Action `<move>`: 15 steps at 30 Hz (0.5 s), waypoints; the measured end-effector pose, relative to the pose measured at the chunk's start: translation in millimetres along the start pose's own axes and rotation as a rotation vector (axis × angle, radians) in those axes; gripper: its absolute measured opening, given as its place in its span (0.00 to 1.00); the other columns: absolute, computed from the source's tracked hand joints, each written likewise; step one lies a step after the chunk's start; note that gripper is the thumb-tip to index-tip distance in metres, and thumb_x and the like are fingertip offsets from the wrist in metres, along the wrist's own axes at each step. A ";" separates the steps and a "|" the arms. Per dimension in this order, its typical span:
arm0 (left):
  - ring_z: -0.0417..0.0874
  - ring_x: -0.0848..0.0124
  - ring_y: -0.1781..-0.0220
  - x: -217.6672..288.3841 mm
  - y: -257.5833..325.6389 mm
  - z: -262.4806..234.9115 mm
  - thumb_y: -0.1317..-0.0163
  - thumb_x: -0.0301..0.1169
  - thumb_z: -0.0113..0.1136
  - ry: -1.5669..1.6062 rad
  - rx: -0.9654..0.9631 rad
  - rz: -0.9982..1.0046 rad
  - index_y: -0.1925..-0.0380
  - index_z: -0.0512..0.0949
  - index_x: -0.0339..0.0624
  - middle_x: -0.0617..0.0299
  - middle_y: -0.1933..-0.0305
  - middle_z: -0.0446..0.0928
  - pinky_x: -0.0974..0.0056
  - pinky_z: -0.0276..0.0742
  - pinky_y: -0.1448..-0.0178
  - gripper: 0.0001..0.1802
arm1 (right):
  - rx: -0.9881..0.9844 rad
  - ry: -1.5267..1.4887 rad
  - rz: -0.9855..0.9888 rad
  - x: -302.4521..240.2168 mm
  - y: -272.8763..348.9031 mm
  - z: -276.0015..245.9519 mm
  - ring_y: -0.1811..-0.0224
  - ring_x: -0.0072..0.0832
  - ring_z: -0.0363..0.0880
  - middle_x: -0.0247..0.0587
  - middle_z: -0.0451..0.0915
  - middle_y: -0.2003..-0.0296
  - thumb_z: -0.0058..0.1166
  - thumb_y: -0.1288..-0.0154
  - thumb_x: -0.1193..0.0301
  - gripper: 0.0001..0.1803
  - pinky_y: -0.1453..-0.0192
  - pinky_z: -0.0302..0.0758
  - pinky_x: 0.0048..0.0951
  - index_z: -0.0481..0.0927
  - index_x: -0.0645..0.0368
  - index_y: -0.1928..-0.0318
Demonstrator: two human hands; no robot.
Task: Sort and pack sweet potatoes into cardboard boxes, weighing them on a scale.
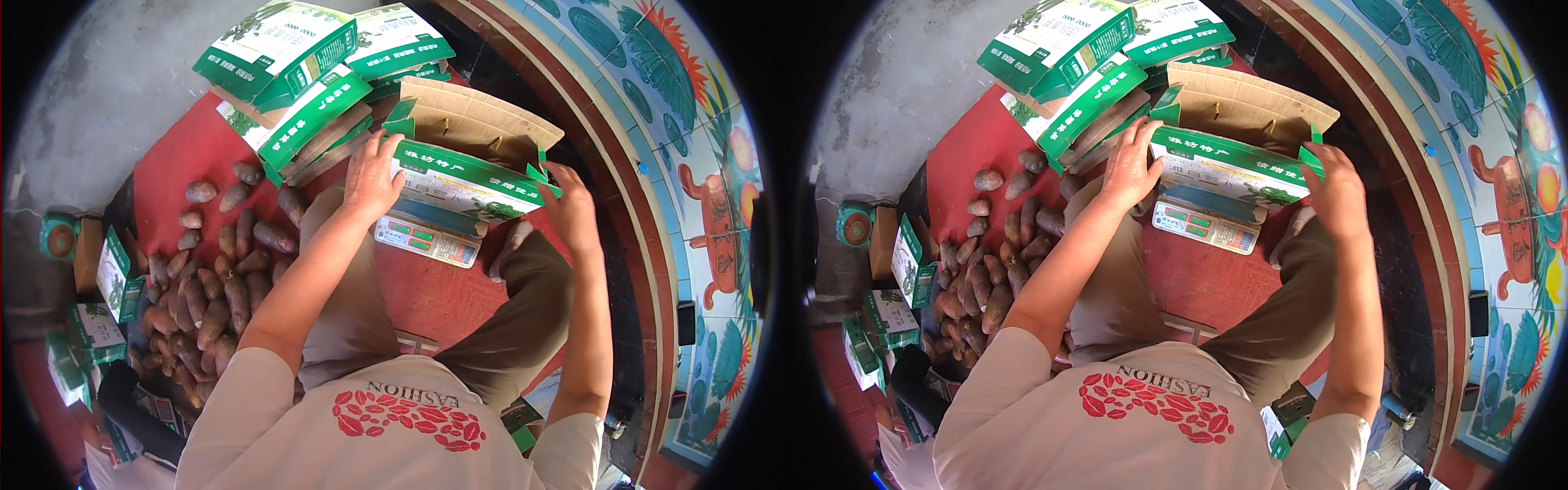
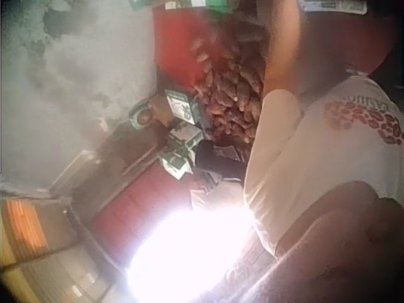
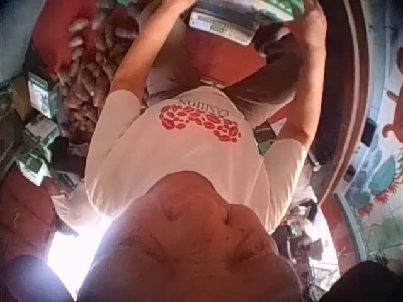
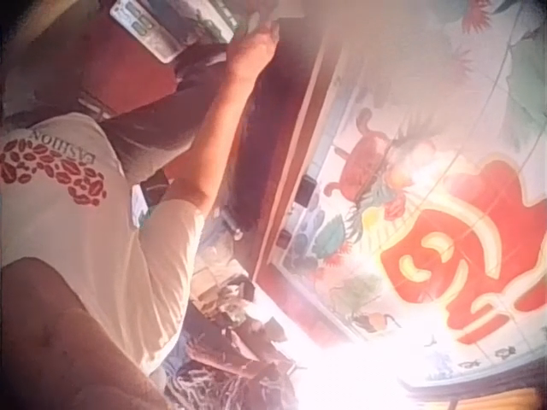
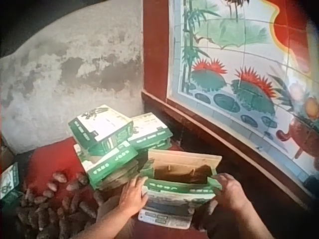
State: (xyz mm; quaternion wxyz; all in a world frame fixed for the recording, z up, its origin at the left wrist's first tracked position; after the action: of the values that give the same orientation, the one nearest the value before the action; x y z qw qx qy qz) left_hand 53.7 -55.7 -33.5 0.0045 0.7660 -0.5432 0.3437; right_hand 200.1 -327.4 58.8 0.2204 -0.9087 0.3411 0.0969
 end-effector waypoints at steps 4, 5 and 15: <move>0.64 0.48 0.34 4.0 -0.6 -1.1 0.51 0.27 0.64 -0.002 -0.045 -0.004 0.38 0.63 0.48 0.46 0.34 0.60 0.51 0.62 0.32 0.37 | 0.120 0.195 -0.219 -19.9 -6.8 43.8 0.46 0.42 0.73 0.44 0.77 0.52 0.60 0.48 0.74 0.19 0.40 0.69 0.39 0.78 0.57 0.53; 0.64 0.48 0.34 4.0 -0.6 -1.8 0.50 0.28 0.64 -0.009 -0.056 -0.011 0.38 0.63 0.48 0.46 0.34 0.60 0.51 0.62 0.32 0.37 | 0.104 0.201 -0.254 -27.7 -7.4 50.6 0.47 0.40 0.73 0.43 0.76 0.51 0.61 0.49 0.74 0.19 0.39 0.68 0.40 0.77 0.58 0.53; 0.65 0.48 0.36 13.7 -7.2 -6.9 0.49 0.30 0.64 -0.036 -0.095 -0.025 0.39 0.63 0.43 0.45 0.39 0.64 0.51 0.64 0.34 0.35 | -0.023 0.293 -0.068 13.6 -16.0 83.3 0.61 0.38 0.78 0.38 0.78 0.65 0.63 0.50 0.69 0.25 0.52 0.74 0.38 0.74 0.52 0.49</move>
State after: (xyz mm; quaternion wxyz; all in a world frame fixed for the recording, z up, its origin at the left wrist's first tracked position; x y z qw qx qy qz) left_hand 58.5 -61.4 -18.3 0.0355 0.7778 -0.5492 0.3034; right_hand 218.7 -285.6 -13.9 0.1610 -0.9265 0.3376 -0.0402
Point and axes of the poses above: each hand's wrist, its own y-axis away from the middle knuckle, its own z-axis out of the palm, x = y × z, the point moved 2 cm from there along -y, towards the middle knuckle
